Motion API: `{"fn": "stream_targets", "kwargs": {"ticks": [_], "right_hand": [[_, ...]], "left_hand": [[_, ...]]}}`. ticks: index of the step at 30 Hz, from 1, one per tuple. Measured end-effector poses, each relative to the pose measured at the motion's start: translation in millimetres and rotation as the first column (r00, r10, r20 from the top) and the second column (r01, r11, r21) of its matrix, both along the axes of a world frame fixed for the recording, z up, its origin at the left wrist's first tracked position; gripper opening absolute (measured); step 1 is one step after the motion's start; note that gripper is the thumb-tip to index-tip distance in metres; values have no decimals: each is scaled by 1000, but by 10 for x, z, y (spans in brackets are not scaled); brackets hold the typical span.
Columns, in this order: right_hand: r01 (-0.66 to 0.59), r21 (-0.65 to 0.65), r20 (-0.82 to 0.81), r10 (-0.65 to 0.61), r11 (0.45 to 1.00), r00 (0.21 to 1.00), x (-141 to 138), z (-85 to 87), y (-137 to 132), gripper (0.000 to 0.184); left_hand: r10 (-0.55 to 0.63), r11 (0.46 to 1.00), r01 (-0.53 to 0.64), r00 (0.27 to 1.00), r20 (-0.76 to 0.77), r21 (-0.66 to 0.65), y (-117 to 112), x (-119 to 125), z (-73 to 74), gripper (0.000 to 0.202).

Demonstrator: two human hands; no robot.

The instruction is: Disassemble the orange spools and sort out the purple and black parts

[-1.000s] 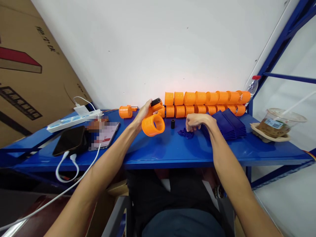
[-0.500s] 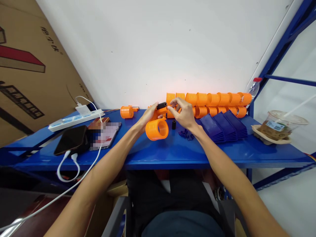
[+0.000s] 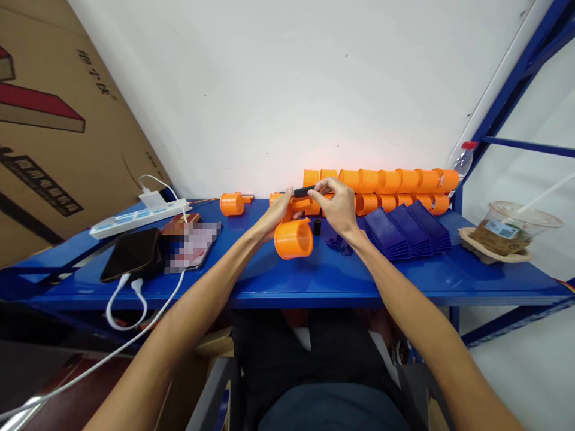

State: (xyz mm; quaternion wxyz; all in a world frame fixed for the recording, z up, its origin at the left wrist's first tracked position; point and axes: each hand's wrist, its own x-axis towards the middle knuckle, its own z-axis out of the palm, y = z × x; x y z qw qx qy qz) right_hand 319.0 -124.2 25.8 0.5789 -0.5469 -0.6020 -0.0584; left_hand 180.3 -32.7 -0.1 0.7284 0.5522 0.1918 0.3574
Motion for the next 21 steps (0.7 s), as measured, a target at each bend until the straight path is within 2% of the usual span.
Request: {"fn": "stream_targets", "kwargs": {"ticks": [3, 5, 7, 9, 10, 12, 14, 16, 18, 21], "right_hand": [[94, 15, -45, -93, 995, 995, 136, 121, -74, 10], [177, -8, -20, -177, 984, 984, 284, 151, -86, 7], [251, -84, 48, -248, 964, 968, 437, 122, -65, 7], [291, -227, 156, -261, 929, 953, 553, 46, -26, 15], [288, -322, 218, -225, 902, 950, 588, 2, -8, 18], [234, -530, 305, -74, 815, 950, 607, -77, 18, 20], [145, -695, 287, 86, 704, 954, 575, -122, 26, 21], [63, -776, 210, 163, 627, 964, 521, -128, 22, 22], [22, -795, 156, 168, 606, 973, 473, -114, 17, 24], [15, -797, 135, 154, 603, 979, 436, -99, 21, 27]], "left_hand": [[55, 995, -48, 996, 72, -87, 152, -61, 24, 43], [106, 982, -92, 991, 82, -166, 234, -111, 65, 46], [146, 966, -126, 986, 79, -224, 273, -150, 113, 48], [175, 956, -151, 982, 77, -250, 269, -167, 155, 49], [185, 954, -160, 980, 76, -253, 260, -168, 168, 48], [190, 954, -168, 980, 66, -249, 244, -162, 173, 48], [176, 959, -161, 984, 41, -234, 253, -153, 152, 47], [165, 965, -157, 986, 21, -210, 293, -148, 115, 48], [172, 967, -165, 985, 19, -193, 346, -146, 77, 48], [164, 970, -155, 986, 32, -190, 409, -150, 39, 46]]}}
